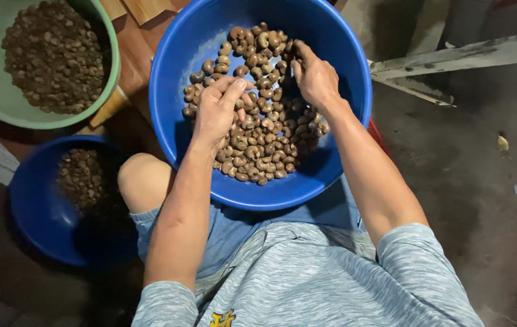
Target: Manually sifting through and sorting cashew nuts in a large plastic bowl by hand.
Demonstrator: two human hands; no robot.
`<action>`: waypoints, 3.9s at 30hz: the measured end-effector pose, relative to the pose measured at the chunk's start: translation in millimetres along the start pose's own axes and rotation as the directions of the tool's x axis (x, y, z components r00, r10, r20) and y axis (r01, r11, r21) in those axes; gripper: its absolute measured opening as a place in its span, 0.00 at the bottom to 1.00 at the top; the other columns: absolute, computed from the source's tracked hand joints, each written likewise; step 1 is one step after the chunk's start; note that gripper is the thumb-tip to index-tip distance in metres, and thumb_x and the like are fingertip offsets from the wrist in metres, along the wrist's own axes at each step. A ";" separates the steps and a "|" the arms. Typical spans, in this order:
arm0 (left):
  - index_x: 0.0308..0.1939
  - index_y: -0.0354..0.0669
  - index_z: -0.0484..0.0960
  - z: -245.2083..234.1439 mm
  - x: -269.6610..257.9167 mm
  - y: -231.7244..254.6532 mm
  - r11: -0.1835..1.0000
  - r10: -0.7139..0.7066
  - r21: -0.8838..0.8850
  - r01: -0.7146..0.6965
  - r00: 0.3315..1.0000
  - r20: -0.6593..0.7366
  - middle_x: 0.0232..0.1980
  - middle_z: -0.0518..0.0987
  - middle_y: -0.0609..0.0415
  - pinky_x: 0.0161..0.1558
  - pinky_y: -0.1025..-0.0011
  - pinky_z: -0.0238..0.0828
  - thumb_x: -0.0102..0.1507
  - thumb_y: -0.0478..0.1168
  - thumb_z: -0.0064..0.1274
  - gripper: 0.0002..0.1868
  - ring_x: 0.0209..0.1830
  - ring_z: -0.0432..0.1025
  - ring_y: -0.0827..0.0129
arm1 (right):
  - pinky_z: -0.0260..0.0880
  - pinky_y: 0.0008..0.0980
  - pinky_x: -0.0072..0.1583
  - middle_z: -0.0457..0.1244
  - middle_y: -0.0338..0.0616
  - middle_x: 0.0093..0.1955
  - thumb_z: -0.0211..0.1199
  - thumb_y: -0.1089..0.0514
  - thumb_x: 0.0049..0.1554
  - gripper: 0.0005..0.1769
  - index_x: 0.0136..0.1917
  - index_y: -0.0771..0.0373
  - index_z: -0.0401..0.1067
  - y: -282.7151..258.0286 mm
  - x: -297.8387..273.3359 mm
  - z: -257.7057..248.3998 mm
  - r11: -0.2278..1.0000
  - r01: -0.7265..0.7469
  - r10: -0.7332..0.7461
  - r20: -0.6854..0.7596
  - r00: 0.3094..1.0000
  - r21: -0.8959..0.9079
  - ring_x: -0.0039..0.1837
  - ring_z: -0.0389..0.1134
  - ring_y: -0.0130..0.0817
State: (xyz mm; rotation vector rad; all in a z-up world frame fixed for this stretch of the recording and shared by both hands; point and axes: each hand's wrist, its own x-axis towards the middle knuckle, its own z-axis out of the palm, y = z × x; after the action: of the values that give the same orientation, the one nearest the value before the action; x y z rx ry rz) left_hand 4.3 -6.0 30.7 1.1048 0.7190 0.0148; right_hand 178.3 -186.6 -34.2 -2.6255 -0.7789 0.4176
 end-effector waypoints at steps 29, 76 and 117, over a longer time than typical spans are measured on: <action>0.47 0.41 0.83 5.6 10.2 -4.5 0.995 -0.030 0.098 0.031 0.999 -0.013 0.32 0.80 0.58 0.17 0.83 0.53 0.69 0.41 0.49 0.10 0.18 0.67 0.80 | 0.72 0.55 0.40 0.70 0.61 0.46 0.54 0.65 0.58 0.22 0.66 0.70 0.62 7.4 1.2 19.0 0.962 0.167 -0.181 -0.047 0.982 -0.218 0.38 0.72 0.60; 0.43 0.39 0.84 -23.2 -2.0 29.0 0.906 0.228 -0.316 -0.283 0.953 -0.200 0.31 0.78 0.55 0.18 0.83 0.55 0.69 0.41 0.51 0.11 0.19 0.66 0.78 | 0.70 0.35 0.48 0.69 0.48 0.49 0.53 0.60 0.63 0.15 0.60 0.65 0.73 -63.9 30.8 25.3 0.892 0.267 -0.230 -0.142 0.963 0.365 0.44 0.69 0.37; 0.44 0.39 0.86 -19.3 0.8 21.1 0.935 0.245 -0.210 -0.286 0.948 -0.202 0.29 0.79 0.58 0.19 0.85 0.59 0.69 0.39 0.52 0.09 0.19 0.64 0.83 | 0.71 0.50 0.47 0.68 0.59 0.45 0.55 0.50 0.64 0.18 0.54 0.70 0.67 -44.1 23.2 49.7 0.997 0.075 -0.080 0.394 0.916 0.028 0.42 0.70 0.54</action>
State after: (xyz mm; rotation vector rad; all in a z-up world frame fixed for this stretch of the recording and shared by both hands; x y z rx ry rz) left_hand 1.6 19.8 42.7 0.9698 0.6964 0.4239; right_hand 157.9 -126.0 -63.6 -2.5172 -0.9949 0.9465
